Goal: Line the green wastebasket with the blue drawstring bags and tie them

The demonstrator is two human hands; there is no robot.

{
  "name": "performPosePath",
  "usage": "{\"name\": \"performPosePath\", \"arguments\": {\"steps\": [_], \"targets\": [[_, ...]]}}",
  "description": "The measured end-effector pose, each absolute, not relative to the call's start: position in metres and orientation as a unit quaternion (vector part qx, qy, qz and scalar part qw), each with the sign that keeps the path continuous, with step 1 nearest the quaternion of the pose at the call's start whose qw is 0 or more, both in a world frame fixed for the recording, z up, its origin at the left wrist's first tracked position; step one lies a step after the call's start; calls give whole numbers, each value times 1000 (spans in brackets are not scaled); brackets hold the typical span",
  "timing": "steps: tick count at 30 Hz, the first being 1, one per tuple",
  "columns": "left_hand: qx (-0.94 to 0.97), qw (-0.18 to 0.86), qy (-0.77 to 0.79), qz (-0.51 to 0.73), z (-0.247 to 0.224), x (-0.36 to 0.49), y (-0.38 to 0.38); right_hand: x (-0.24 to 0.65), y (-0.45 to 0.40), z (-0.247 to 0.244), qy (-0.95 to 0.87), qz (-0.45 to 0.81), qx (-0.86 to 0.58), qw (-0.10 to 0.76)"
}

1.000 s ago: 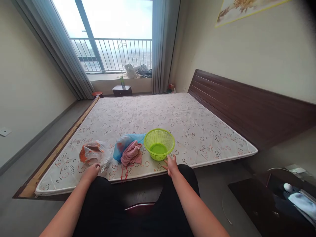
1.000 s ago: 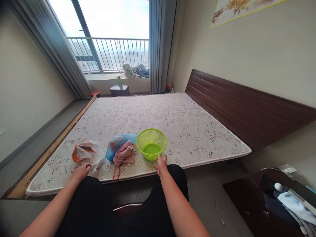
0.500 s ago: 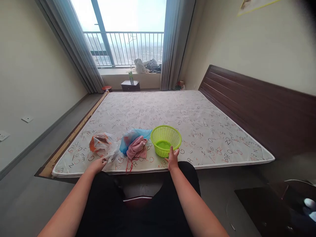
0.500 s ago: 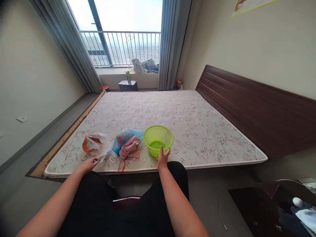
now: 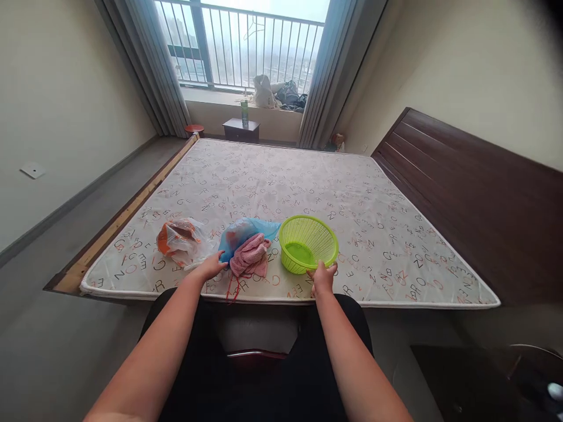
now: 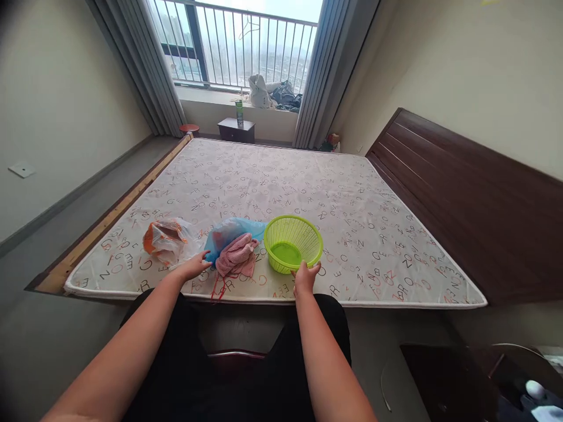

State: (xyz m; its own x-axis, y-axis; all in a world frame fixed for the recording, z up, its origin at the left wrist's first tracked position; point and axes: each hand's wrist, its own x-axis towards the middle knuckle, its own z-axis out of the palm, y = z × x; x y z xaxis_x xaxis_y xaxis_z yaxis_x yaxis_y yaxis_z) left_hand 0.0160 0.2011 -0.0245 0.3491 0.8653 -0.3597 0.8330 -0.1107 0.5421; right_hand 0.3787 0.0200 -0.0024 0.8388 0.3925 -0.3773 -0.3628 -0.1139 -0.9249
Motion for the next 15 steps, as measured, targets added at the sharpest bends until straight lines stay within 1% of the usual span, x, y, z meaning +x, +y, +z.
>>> {"name": "performPosePath", "arguments": {"steps": [5, 8, 10, 12, 15], "targets": [[768, 342, 541, -12, -47, 46, 206, 389, 34, 0, 15, 296, -642, 707], [780, 300, 548, -34, -58, 61, 203, 395, 39, 5, 32, 301, -617, 727], [794, 259, 549, -22, -60, 71, 201, 394, 38, 7, 49, 306, -606, 732], [800, 235, 552, -9, -58, 81, 197, 383, 35, 7, 75, 324, -605, 724], [795, 262, 547, -7, -57, 96, 186, 344, 28, 0, 109, 365, -632, 675]]}}
